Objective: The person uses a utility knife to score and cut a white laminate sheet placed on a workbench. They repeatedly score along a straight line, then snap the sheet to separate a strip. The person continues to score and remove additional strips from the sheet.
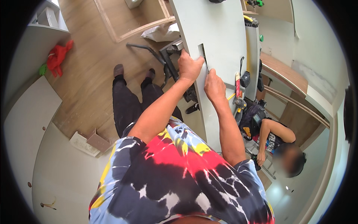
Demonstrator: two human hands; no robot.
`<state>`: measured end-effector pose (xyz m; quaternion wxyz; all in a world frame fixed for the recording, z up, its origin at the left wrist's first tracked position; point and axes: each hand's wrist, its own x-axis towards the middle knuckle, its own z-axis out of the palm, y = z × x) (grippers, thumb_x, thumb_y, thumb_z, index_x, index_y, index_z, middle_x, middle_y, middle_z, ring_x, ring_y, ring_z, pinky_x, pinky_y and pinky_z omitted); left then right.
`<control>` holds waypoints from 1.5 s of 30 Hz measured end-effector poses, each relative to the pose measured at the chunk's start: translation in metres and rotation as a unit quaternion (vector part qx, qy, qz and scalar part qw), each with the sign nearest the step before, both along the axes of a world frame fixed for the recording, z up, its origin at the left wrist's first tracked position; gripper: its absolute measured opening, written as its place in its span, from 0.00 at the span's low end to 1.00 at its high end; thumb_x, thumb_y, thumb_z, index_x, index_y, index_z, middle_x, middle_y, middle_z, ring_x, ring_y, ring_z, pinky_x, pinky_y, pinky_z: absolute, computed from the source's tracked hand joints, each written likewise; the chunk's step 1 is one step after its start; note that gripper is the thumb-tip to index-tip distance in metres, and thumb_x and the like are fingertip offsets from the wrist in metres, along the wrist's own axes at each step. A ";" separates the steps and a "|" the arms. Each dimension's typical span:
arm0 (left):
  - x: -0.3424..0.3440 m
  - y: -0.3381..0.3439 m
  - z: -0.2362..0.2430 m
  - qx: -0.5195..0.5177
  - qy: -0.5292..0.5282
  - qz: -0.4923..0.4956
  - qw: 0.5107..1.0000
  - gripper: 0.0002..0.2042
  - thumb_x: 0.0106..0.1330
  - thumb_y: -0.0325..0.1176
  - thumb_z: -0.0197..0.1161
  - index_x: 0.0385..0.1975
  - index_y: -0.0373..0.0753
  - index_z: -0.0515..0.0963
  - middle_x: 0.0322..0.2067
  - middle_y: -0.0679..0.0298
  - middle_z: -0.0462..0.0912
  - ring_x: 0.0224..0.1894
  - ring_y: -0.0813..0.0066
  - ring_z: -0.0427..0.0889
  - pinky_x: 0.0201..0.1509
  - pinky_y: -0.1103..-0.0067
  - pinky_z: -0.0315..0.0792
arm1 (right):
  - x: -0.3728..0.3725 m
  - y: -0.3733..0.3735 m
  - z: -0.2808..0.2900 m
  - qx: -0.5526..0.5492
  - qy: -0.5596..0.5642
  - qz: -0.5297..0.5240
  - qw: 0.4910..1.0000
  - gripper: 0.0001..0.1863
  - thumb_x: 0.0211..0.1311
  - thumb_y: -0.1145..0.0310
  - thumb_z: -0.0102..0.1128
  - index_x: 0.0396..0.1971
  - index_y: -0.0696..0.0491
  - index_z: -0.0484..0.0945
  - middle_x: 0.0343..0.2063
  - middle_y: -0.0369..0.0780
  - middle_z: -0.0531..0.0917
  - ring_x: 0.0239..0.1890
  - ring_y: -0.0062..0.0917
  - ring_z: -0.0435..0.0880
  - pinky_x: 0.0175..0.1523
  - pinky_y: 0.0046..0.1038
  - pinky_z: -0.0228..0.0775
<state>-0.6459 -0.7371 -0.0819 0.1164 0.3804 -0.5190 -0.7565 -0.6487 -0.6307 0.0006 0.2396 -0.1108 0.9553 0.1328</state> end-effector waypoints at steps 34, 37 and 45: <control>0.001 0.000 0.003 -0.014 -0.033 -0.018 0.999 0.19 0.52 0.30 0.70 0.42 0.29 0.76 0.36 0.46 0.88 0.40 0.48 0.89 0.48 0.64 0.81 | -0.002 0.026 -0.004 -0.059 -0.016 0.020 0.998 0.10 0.74 0.67 0.45 0.41 0.60 0.67 0.31 0.63 0.82 0.39 0.63 0.82 0.48 0.61 0.70; 0.000 -0.001 0.003 -0.017 -0.016 -0.004 1.000 0.19 0.52 0.30 0.70 0.43 0.29 0.76 0.37 0.46 0.87 0.41 0.47 0.88 0.49 0.64 0.81 | 0.005 0.025 0.001 -0.059 -0.009 0.027 0.998 0.10 0.73 0.67 0.45 0.41 0.59 0.67 0.31 0.62 0.83 0.40 0.63 0.82 0.47 0.60 0.71; 0.000 0.002 0.001 -0.007 -0.015 -0.004 1.000 0.19 0.51 0.30 0.70 0.42 0.29 0.76 0.37 0.45 0.87 0.41 0.47 0.88 0.49 0.64 0.80 | 0.012 0.026 -0.003 -0.023 0.002 0.005 1.000 0.09 0.72 0.68 0.45 0.41 0.60 0.67 0.30 0.61 0.84 0.38 0.62 0.83 0.46 0.60 0.72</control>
